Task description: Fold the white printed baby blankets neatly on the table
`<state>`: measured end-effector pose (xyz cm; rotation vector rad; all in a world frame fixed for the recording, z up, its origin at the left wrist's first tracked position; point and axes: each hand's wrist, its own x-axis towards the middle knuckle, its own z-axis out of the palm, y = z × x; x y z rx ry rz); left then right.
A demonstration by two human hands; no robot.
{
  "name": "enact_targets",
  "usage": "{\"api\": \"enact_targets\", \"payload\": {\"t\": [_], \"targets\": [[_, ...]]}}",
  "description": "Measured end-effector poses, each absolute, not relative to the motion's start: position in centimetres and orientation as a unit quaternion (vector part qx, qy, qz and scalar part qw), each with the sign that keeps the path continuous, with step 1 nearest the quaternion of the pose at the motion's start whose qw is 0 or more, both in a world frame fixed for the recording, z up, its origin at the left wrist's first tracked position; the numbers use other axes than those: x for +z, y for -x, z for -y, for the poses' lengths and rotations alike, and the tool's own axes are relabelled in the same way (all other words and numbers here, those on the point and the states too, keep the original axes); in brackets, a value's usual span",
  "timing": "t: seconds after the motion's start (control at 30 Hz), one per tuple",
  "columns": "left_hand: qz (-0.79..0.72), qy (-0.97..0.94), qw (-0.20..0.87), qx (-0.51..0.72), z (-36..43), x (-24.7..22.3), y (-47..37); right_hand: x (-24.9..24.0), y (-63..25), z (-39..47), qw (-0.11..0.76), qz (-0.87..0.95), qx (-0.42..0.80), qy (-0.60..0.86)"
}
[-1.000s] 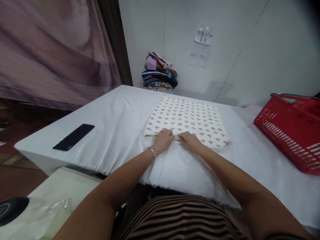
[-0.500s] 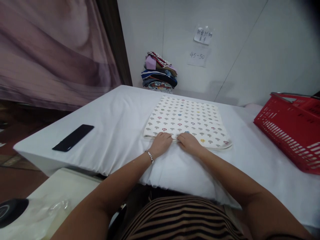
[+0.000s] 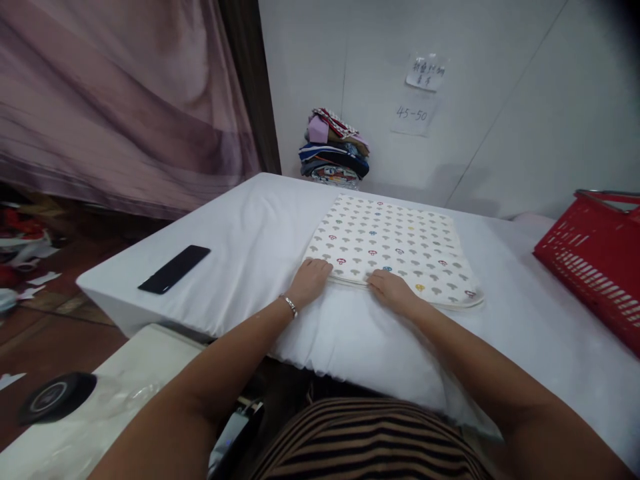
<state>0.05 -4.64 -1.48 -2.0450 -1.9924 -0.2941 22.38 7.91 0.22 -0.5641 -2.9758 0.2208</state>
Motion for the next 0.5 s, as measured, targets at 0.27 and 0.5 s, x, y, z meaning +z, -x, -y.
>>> {"api": "enact_targets", "payload": {"t": [0.27,0.5], "targets": [[0.694,0.705,0.112,-0.095,5.6,-1.2,2.0,0.2,-21.7,-7.8,0.025,0.979,0.042,0.200],[0.664,0.733,0.125,-0.072,5.4,-0.6,2.4,-0.1,-20.3,-7.0,0.046,0.985,-0.039,0.163]]}}
